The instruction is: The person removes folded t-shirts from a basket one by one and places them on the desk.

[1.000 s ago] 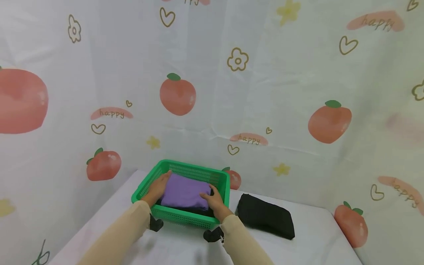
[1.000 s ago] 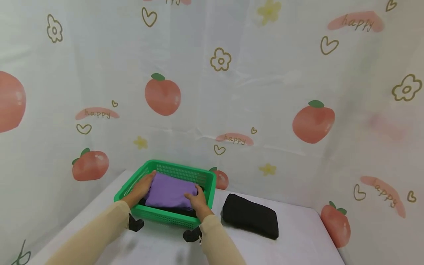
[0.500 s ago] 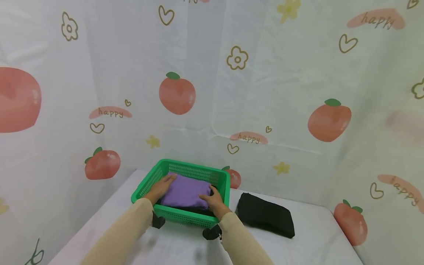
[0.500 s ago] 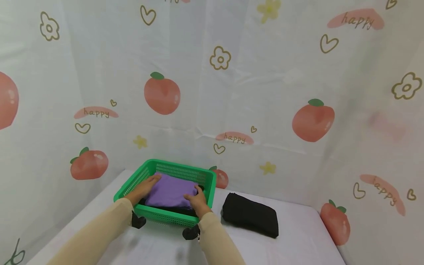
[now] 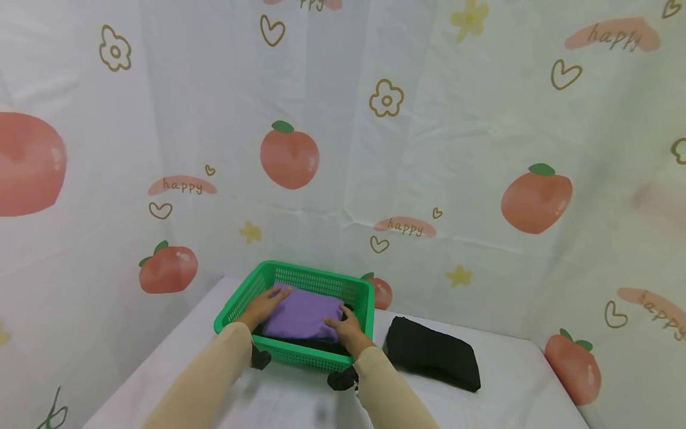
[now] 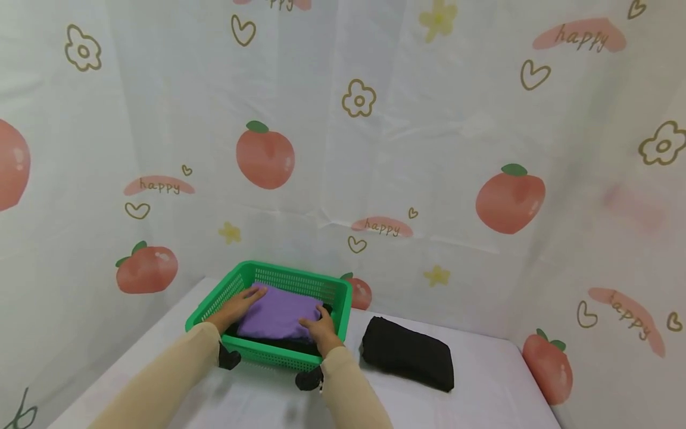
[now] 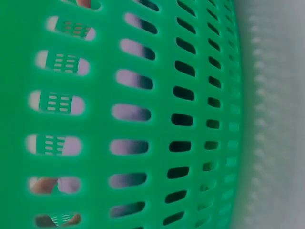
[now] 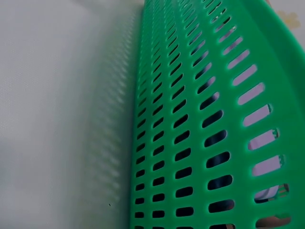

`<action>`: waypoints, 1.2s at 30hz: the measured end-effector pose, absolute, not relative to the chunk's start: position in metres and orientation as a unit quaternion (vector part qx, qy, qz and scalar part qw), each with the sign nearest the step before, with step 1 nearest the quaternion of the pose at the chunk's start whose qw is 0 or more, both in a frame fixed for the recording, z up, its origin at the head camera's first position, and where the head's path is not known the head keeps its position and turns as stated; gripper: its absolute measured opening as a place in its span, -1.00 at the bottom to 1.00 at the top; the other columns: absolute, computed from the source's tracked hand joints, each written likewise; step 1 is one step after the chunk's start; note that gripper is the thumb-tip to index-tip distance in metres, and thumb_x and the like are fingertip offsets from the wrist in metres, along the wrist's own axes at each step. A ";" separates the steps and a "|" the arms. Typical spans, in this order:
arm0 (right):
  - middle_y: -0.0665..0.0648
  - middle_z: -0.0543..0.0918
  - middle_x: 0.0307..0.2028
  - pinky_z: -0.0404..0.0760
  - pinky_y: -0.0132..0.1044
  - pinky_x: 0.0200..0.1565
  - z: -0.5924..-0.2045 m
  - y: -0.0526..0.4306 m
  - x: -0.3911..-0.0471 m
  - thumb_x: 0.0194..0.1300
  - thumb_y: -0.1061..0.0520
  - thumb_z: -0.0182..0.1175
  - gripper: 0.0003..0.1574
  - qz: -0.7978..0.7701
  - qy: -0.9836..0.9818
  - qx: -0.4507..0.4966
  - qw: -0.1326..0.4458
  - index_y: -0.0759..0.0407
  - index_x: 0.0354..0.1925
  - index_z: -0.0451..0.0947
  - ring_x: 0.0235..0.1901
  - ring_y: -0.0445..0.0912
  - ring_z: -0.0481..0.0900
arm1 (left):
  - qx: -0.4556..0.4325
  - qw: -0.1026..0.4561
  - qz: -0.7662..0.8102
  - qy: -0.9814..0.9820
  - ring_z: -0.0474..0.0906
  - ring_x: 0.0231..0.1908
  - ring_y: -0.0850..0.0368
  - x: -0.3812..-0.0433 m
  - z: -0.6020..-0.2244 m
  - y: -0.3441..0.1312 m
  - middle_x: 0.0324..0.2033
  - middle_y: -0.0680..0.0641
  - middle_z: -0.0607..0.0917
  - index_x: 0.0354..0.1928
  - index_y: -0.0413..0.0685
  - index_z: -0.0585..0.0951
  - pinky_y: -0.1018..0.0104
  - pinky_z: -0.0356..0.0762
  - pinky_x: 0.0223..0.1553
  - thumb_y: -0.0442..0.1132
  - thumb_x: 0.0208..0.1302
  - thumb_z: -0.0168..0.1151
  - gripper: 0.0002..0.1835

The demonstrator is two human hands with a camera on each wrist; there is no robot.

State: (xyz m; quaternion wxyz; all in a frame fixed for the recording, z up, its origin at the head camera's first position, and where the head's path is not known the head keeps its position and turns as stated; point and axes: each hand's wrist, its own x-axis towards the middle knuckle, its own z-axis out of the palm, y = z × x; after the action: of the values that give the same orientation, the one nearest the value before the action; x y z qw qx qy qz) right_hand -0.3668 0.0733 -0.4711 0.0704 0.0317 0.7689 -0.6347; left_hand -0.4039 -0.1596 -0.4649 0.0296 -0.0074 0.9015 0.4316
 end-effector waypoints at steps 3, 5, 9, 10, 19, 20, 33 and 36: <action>0.50 -0.01 0.25 0.34 0.13 -0.01 -0.472 0.072 -0.368 0.18 0.13 0.21 -0.15 -0.639 0.765 0.032 0.079 0.25 0.33 0.05 0.15 0.34 0.16 | -0.008 0.030 0.443 0.896 -0.04 0.23 -0.36 -0.404 -0.467 -0.160 0.28 -0.34 0.10 0.35 -0.08 0.13 -0.26 -0.04 0.12 0.42 0.14 -0.21 -0.10; 0.49 -0.01 0.26 0.34 0.13 -0.01 -0.473 0.073 -0.370 0.19 0.12 0.21 -0.15 -0.643 0.760 0.034 0.083 0.24 0.33 0.04 0.15 0.34 0.16 | -0.005 0.034 0.457 0.889 -0.05 0.24 -0.35 -0.406 -0.468 -0.160 0.28 -0.33 0.10 0.35 -0.09 0.13 -0.25 -0.04 0.13 0.40 0.15 -0.18 -0.11; 0.49 -0.02 0.26 0.33 0.14 0.00 -0.473 0.073 -0.372 0.21 0.16 0.18 -0.18 -0.650 0.754 0.040 0.088 0.25 0.33 0.04 0.16 0.34 0.15 | 0.007 0.042 0.484 0.874 -0.06 0.25 -0.32 -0.408 -0.468 -0.160 0.29 -0.32 0.09 0.35 -0.09 0.13 -0.22 -0.03 0.14 0.34 0.16 -0.08 -0.13; 0.49 -0.01 0.26 0.33 0.14 -0.01 -0.472 0.073 -0.372 0.21 0.17 0.18 -0.19 -0.649 0.754 0.042 0.088 0.25 0.33 0.04 0.15 0.34 0.15 | 0.009 0.042 0.489 0.871 -0.05 0.25 -0.31 -0.409 -0.467 -0.160 0.29 -0.32 0.09 0.35 -0.09 0.13 -0.21 -0.02 0.14 0.32 0.16 -0.04 -0.14; 0.50 0.01 0.25 0.35 0.13 -0.03 -0.473 0.072 -0.372 0.22 0.24 0.14 -0.23 -0.637 0.763 0.047 0.098 0.27 0.32 0.06 0.11 0.31 0.24 | 0.006 0.027 0.469 0.883 0.05 0.20 -0.35 -0.407 -0.467 -0.159 0.23 -0.43 0.16 0.32 -0.17 0.17 -0.15 0.17 0.09 0.07 0.02 0.31 -0.11; 0.50 0.02 0.24 0.36 0.13 -0.04 -0.473 0.071 -0.371 0.22 0.25 0.14 -0.24 -0.637 0.763 0.047 0.098 0.27 0.32 0.07 0.10 0.31 0.26 | 0.003 0.025 0.467 0.884 0.05 0.20 -0.36 -0.406 -0.466 -0.159 0.22 -0.43 0.16 0.32 -0.17 0.18 -0.14 0.17 0.09 0.06 0.01 0.32 -0.11; 0.48 0.00 0.25 0.46 0.03 -0.14 -0.474 0.069 -0.372 0.16 0.32 0.18 -0.13 -0.648 0.751 0.050 0.116 0.15 0.36 0.02 -0.15 0.09 0.46 | 0.012 0.027 0.461 0.887 0.03 0.20 -0.40 -0.405 -0.470 -0.159 0.23 -0.43 0.12 0.33 -0.17 0.15 -0.19 0.14 0.08 -0.05 0.02 0.35 -0.12; 0.47 0.02 0.25 0.47 0.01 -0.16 -0.474 0.069 -0.374 0.11 0.33 0.21 -0.08 -0.651 0.747 0.052 0.122 0.12 0.36 0.02 -0.21 0.05 0.46 | 0.015 0.029 0.468 0.883 0.01 0.20 -0.39 -0.406 -0.469 -0.159 0.24 -0.44 0.11 0.33 -0.16 0.15 -0.19 0.12 0.09 -0.07 0.02 0.35 -0.13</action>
State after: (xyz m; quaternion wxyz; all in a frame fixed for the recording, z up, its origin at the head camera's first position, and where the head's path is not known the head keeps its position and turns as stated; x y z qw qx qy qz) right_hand -0.3741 0.0692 -0.4738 0.1220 0.0520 0.7472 -0.6512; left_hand -0.4058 -0.1589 -0.4694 0.0293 0.0146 0.8832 0.4678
